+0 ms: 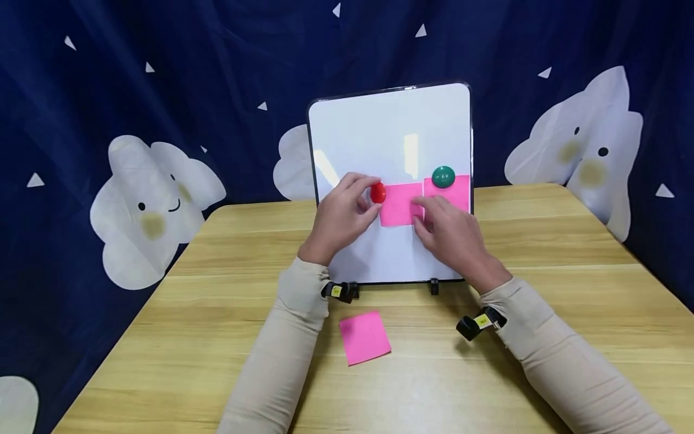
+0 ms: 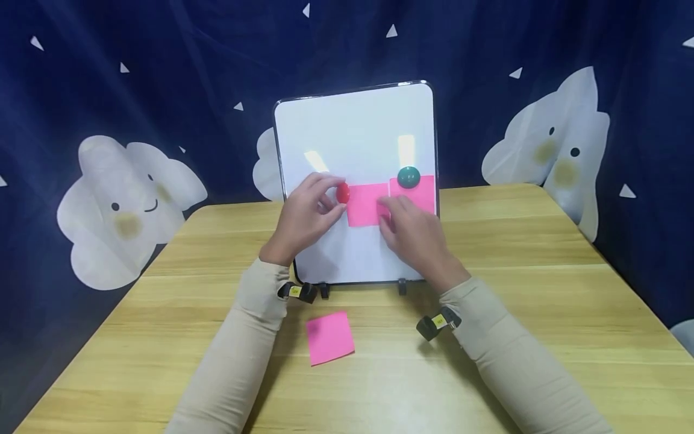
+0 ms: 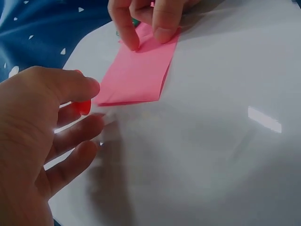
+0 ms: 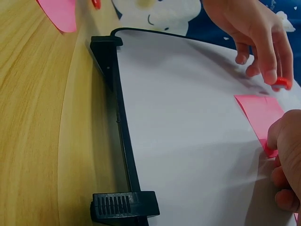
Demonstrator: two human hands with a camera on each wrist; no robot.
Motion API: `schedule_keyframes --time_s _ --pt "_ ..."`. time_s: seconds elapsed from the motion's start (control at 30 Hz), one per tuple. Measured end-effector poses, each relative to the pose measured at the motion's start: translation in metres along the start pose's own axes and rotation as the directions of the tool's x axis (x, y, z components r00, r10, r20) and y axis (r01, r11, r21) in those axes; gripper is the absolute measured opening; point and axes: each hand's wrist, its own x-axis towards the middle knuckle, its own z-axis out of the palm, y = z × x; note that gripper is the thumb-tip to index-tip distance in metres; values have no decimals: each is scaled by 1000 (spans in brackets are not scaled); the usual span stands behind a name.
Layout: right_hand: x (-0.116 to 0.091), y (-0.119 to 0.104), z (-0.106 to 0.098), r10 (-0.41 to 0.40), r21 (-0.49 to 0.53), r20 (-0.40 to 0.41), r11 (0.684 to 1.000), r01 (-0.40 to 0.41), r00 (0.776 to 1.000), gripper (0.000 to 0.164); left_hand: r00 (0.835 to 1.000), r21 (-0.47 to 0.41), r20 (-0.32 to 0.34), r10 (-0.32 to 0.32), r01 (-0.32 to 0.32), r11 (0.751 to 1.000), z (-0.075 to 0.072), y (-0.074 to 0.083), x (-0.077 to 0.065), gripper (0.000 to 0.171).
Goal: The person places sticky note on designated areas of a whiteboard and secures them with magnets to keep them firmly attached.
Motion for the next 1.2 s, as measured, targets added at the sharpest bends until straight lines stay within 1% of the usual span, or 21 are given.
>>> schedule_keyframes --time_s 0.07,0.2,0.33,0.5,0.67,0.9,1.03,1.2 --pt "0 0 -1 -3 -3 0 1000 3 1000 36 1000 62 10 17 -17 998 1 1 4 40" --pt "0 0 -1 -3 -8 5 1000 3 1000 37 999 156 35 22 -27 987 3 5 9 38" --pt "0 0 -1 -3 -11 6 1000 3 1000 37 999 219 43 12 -21 975 7 9 13 41" --pt "0 1 0 -6 -8 -2 1000 6 1000 36 1000 279 28 10 -17 960 11 15 17 41" --pt "-1 1 0 -1 -9 -4 1000 1 1000 37 1000 310 23 2 -9 951 15 20 22 40" --pt "-1 1 1 6 -19 7 1000 -5 1000 39 999 324 46 5 -20 946 21 24 25 42" --pt "-1 2 1 -3 -22 1 1000 3 1000 38 999 336 31 21 -31 941 23 25 28 42" --pt "-1 2 0 -7 -25 0 1000 7 1000 37 1000 353 10 25 -27 935 25 28 31 41"
